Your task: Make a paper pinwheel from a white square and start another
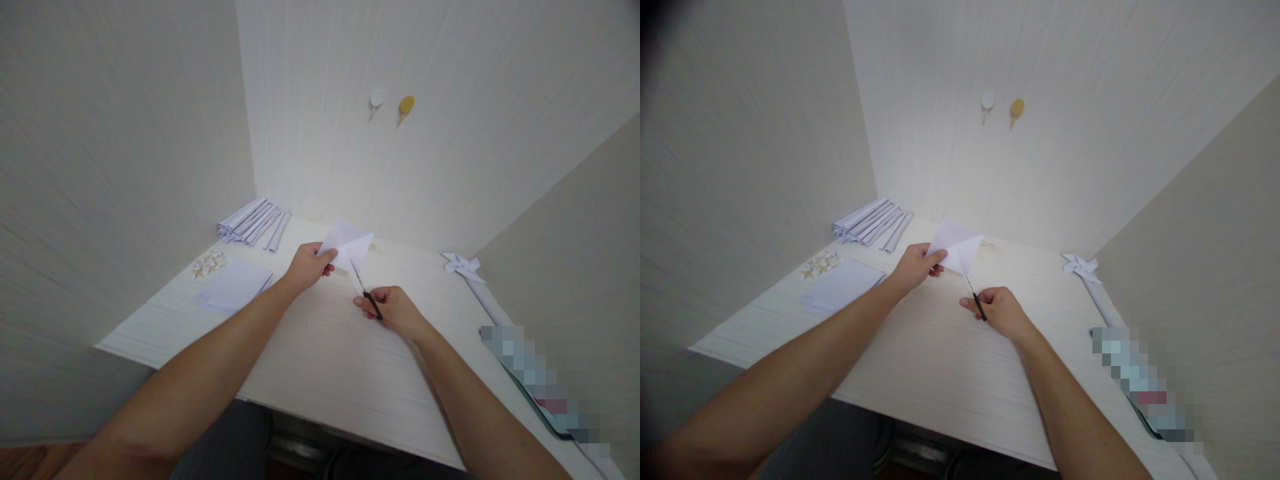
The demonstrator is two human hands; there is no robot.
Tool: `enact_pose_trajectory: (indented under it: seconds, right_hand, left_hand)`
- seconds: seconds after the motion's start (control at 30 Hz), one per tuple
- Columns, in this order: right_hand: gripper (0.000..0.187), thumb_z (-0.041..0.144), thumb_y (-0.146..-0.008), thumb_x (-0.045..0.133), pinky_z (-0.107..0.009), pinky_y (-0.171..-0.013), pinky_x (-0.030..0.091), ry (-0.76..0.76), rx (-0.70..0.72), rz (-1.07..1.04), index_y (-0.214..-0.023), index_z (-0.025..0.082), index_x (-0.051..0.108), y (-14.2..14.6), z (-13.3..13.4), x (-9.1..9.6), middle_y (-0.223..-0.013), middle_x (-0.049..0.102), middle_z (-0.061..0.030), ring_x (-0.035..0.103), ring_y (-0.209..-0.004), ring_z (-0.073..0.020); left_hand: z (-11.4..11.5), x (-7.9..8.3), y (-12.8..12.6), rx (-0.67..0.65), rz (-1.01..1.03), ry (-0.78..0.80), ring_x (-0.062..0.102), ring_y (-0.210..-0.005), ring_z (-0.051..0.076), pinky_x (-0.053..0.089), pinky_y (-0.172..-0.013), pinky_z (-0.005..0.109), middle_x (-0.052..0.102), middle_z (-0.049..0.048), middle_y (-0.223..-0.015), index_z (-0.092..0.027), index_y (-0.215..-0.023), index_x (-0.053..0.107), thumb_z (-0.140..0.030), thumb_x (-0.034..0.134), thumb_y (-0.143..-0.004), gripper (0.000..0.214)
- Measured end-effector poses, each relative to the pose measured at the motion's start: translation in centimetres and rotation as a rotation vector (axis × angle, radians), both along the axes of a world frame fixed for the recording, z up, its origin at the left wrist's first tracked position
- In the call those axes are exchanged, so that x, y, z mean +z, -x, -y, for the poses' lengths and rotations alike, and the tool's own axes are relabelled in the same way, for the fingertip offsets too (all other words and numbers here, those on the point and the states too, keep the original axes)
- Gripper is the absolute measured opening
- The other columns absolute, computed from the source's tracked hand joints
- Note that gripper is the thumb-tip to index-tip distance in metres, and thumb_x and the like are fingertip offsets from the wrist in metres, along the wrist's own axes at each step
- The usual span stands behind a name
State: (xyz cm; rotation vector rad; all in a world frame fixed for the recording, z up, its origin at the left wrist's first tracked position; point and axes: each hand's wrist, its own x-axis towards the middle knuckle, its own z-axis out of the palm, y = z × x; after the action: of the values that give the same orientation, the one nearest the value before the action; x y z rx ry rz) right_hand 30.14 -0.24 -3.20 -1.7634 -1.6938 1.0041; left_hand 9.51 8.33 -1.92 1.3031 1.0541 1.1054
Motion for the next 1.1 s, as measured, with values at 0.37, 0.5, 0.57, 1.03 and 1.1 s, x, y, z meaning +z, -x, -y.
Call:
enact_pose_trajectory:
  seconds: [0.37, 0.5, 0.57, 1.03, 1.1]
  right_hand:
    - [0.052, 0.065, -0.073, 0.072, -0.028, -0.046, 0.022, -0.016, 0.000, -0.011, -0.054, 0.019, 0.057, 0.12, 0.13, 0.29, -0.048, 0.043, 0.0041, 0.031, -0.047, -0.0094]
    - [0.052, 0.065, -0.074, 0.072, -0.028, -0.046, 0.023, -0.032, -0.006, -0.001, -0.054, 0.019, 0.057, 0.09, 0.12, 0.21, -0.048, 0.044, 0.0041, 0.031, -0.047, -0.0095]
    - [0.053, 0.065, -0.073, 0.072, -0.028, -0.046, 0.023, -0.044, -0.007, 0.001, -0.053, 0.019, 0.056, 0.11, 0.09, 0.21, -0.048, 0.045, 0.0037, 0.032, -0.047, -0.0094]
    - [0.053, 0.067, -0.069, 0.074, -0.027, -0.046, 0.023, -0.030, 0.005, -0.041, -0.055, 0.019, 0.055, 0.59, 0.36, 0.82, -0.049, 0.043, 0.0048, 0.032, -0.047, -0.0092]
    - [0.053, 0.066, -0.069, 0.074, -0.027, -0.046, 0.023, -0.022, 0.004, -0.046, -0.055, 0.019, 0.055, 0.64, 0.41, 0.92, -0.049, 0.042, 0.0050, 0.032, -0.047, -0.0092]
  left_hand:
    - [-0.11, -0.08, 0.00, 0.013, 0.003, 0.004, 0.053, -0.043, 0.008, 0.043, -0.045, 0.019, 0.061, -0.0004, -0.053, -0.014, -0.067, 0.062, -0.020, 0.067, -0.086, 0.020]
    - [-0.11, -0.20, 0.04, 0.016, 0.009, 0.005, 0.054, -0.043, 0.008, 0.043, -0.045, 0.019, 0.062, -0.0002, -0.053, -0.014, -0.068, 0.063, -0.022, 0.070, -0.084, 0.020]
    - [-0.03, -0.14, 0.03, 0.019, 0.010, 0.006, 0.054, -0.043, 0.008, 0.043, -0.046, 0.019, 0.062, -0.0004, -0.053, -0.014, -0.068, 0.062, -0.021, 0.070, -0.084, 0.020]
    - [0.01, -0.07, 0.01, 0.013, 0.033, 0.009, 0.054, -0.044, 0.009, 0.045, -0.047, 0.020, 0.062, 0.0000, -0.054, -0.014, -0.068, 0.062, -0.021, 0.069, -0.084, 0.019]
    - [0.00, -0.09, 0.04, 0.010, 0.040, 0.005, 0.055, -0.045, 0.009, 0.046, -0.048, 0.020, 0.062, 0.0002, -0.054, -0.014, -0.068, 0.062, -0.022, 0.069, -0.084, 0.019]
